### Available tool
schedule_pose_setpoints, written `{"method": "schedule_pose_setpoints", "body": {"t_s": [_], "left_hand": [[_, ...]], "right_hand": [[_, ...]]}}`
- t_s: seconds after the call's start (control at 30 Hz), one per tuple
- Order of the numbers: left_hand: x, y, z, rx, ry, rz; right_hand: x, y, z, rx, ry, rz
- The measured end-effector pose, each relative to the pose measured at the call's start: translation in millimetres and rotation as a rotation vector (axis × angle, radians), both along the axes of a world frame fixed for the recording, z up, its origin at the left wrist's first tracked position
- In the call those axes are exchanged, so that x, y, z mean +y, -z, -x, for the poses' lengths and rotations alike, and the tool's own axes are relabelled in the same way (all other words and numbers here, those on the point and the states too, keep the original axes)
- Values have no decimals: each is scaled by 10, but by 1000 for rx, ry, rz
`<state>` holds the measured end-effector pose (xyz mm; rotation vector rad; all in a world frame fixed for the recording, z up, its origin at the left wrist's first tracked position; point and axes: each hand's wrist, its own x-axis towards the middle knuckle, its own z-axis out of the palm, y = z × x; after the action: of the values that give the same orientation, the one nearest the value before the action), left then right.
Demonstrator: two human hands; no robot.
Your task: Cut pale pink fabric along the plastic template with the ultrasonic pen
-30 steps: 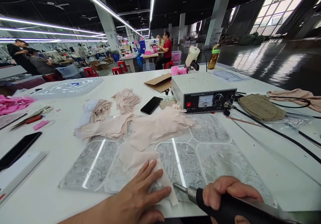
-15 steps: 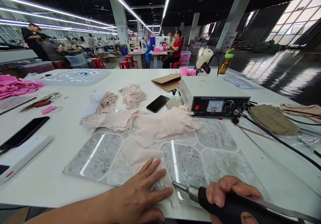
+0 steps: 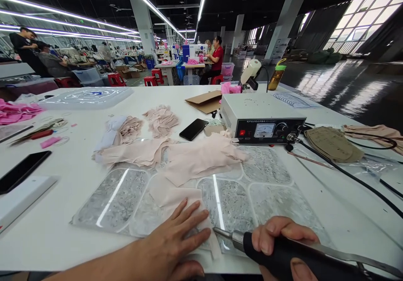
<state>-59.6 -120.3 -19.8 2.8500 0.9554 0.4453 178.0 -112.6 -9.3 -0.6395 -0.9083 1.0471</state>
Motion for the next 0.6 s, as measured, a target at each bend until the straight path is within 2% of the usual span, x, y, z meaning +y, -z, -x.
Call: {"method": "schedule_pose_setpoints", "body": {"t_s": [0.6], "left_hand": [[2,-5,2,87,15,-37]], "right_hand": [[-33,11,-34,28,-52,-2]]}}
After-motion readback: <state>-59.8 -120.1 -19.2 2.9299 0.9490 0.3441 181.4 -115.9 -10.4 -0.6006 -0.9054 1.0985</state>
